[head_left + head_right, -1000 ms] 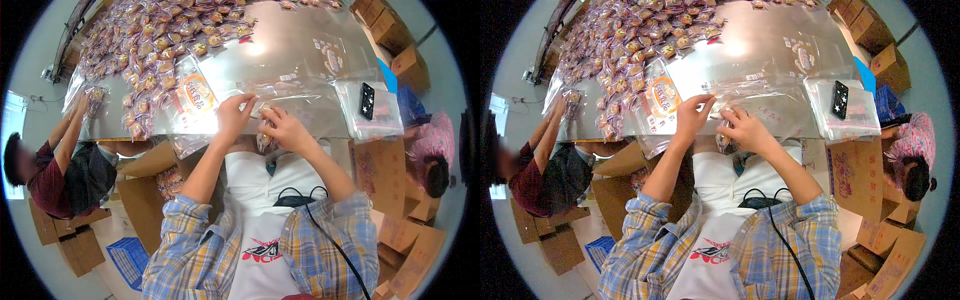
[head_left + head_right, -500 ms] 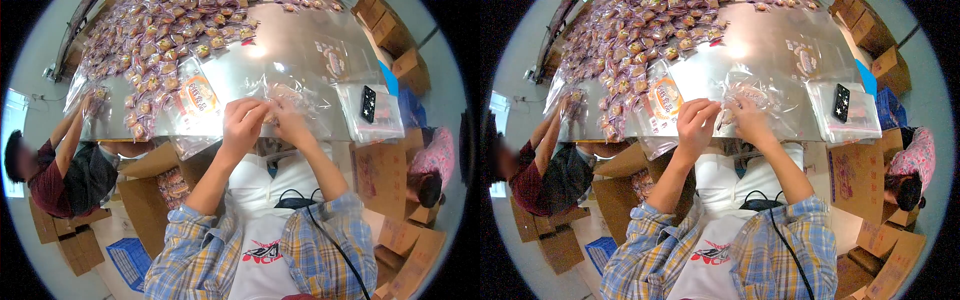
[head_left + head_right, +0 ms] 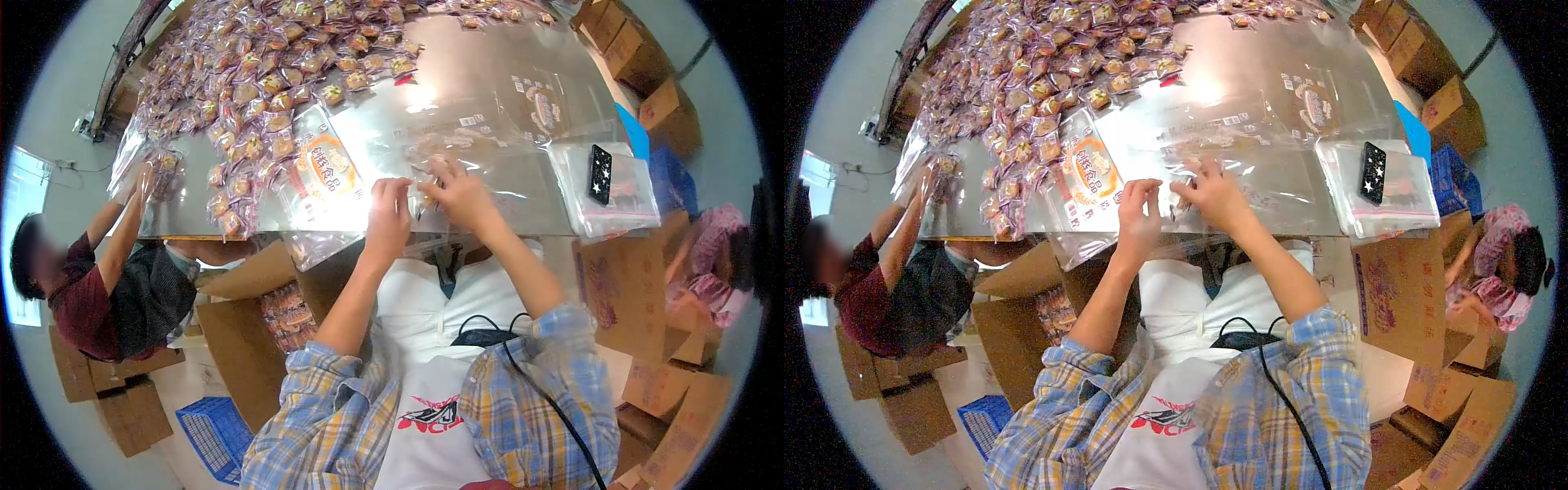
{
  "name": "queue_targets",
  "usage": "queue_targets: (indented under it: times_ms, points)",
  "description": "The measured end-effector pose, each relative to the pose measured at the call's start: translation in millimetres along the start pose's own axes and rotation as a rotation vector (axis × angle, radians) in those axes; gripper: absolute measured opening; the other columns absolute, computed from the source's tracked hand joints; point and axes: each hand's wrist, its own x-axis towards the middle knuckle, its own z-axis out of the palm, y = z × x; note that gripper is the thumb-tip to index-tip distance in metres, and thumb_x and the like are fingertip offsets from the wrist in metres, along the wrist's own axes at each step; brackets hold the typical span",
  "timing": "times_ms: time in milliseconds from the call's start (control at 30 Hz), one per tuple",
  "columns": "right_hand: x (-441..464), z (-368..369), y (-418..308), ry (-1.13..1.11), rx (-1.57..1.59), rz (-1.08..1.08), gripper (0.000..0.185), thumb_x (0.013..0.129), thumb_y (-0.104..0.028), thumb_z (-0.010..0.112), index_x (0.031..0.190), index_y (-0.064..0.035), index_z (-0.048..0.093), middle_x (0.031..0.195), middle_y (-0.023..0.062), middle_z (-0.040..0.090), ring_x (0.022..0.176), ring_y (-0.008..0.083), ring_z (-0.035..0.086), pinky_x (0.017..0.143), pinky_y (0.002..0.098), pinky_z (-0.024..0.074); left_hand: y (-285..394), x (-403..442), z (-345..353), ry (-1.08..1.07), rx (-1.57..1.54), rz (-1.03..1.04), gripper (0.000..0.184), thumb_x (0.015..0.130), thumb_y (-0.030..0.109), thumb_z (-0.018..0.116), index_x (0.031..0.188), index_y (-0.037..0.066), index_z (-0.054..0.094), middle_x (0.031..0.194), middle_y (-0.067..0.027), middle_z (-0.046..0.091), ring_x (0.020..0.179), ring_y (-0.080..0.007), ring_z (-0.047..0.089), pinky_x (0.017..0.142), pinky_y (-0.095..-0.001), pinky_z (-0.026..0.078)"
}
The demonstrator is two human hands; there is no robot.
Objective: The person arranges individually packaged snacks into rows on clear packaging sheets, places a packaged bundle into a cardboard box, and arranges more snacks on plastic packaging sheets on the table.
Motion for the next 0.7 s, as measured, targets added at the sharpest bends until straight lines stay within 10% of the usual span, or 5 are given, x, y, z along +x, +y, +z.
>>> queue_targets:
  times_ms: [267, 700]
  points:
    - [40.5, -25.3, -1.6, 0.207, 0.225, -0.054, 0.032, 0.086, -0.01, 0.069, 0.115, -0.0229, 0.073, 0.144, 0.0082, 0.06, 0.137, 0.0426, 0.053, 0.098, 0.0508, 0.057, 45.7, -7.5, -43.7, -0.028, 0.026, 0.103, 0.046, 0.074, -0.021, 0.054, 0.112, 0.0, 0.069, 0.107, -0.0184, 0.059, 0.096, -0.034, 0.062, 0.084, -0.0415, 0.055]
    - [97.8, 40.0, 6.4, 0.165, -0.21, -0.051, 0.048, 0.096, -0.017, 0.061, 0.144, -0.0225, 0.061, 0.165, 0.0128, 0.04, 0.153, 0.0417, 0.034, 0.094, 0.051, 0.0525, 94.5, -35.9, -29.2, -0.168, -0.135, 0.172, 0.039, 0.091, -0.012, 0.064, 0.129, 0.0, 0.066, 0.105, -0.0176, 0.063, 0.089, -0.0325, 0.067, 0.075, -0.0385, 0.056]
